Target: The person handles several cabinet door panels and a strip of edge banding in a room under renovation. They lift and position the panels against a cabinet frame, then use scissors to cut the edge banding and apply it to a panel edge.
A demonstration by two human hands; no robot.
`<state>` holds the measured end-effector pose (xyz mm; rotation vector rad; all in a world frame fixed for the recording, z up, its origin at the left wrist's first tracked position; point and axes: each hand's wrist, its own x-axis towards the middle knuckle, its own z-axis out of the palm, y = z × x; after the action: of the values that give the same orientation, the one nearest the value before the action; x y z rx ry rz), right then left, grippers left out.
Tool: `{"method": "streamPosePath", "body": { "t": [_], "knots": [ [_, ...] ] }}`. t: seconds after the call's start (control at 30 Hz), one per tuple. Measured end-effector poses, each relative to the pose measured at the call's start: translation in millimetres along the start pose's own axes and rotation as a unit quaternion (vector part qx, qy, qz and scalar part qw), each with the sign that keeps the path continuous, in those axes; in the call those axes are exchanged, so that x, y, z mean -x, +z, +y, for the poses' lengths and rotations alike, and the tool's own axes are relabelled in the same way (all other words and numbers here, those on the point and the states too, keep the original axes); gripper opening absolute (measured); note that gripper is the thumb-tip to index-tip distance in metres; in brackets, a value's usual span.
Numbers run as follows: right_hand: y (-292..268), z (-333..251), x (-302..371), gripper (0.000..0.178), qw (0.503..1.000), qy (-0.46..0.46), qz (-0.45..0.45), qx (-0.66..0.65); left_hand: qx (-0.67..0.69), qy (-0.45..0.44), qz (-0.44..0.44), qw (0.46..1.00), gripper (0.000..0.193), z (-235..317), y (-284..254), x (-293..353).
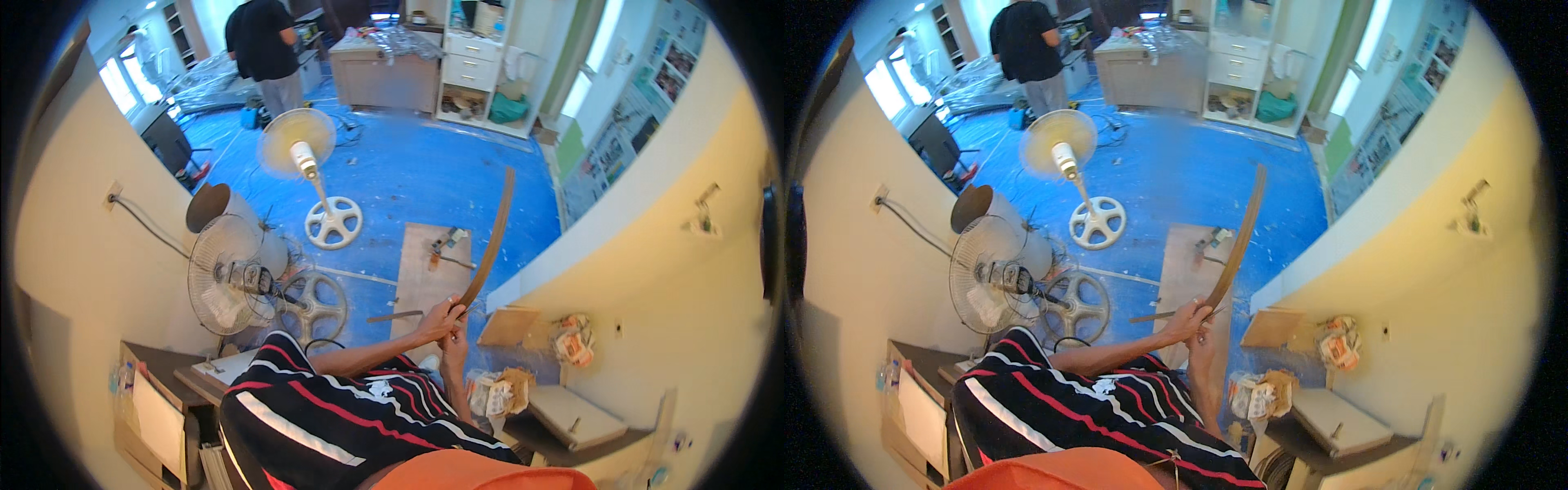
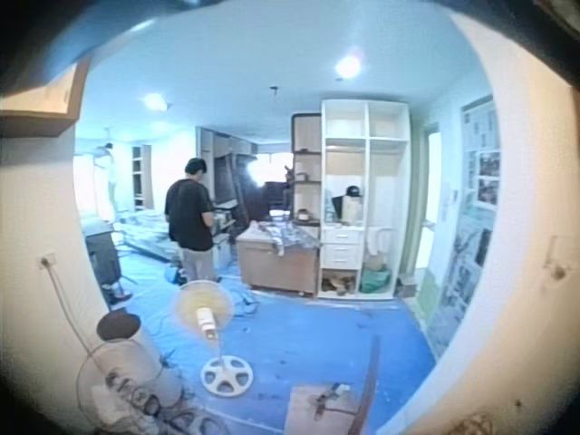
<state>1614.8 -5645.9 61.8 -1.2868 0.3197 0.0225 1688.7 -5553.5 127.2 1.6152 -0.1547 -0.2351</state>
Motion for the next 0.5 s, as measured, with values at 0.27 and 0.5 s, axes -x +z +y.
{"method": "streamPosePath", "body": {
  "t": [0.27, 0.5],
  "knots": [
    [7.1, 21.1, 105.9, 0.018, 0.987, -0.009, 0.129, -0.098, -0.028, -0.008, -0.264, 0.964, 0.021, -5.1, -7.6, 63.0],
    [-21.3, 46.5, 253.4, 0.022, 0.892, -0.134, 0.328, -0.279, -0.082, 0.049, -0.510, 0.855, 0.024, -22.5, -34.6, 126.2]
  ]
}}
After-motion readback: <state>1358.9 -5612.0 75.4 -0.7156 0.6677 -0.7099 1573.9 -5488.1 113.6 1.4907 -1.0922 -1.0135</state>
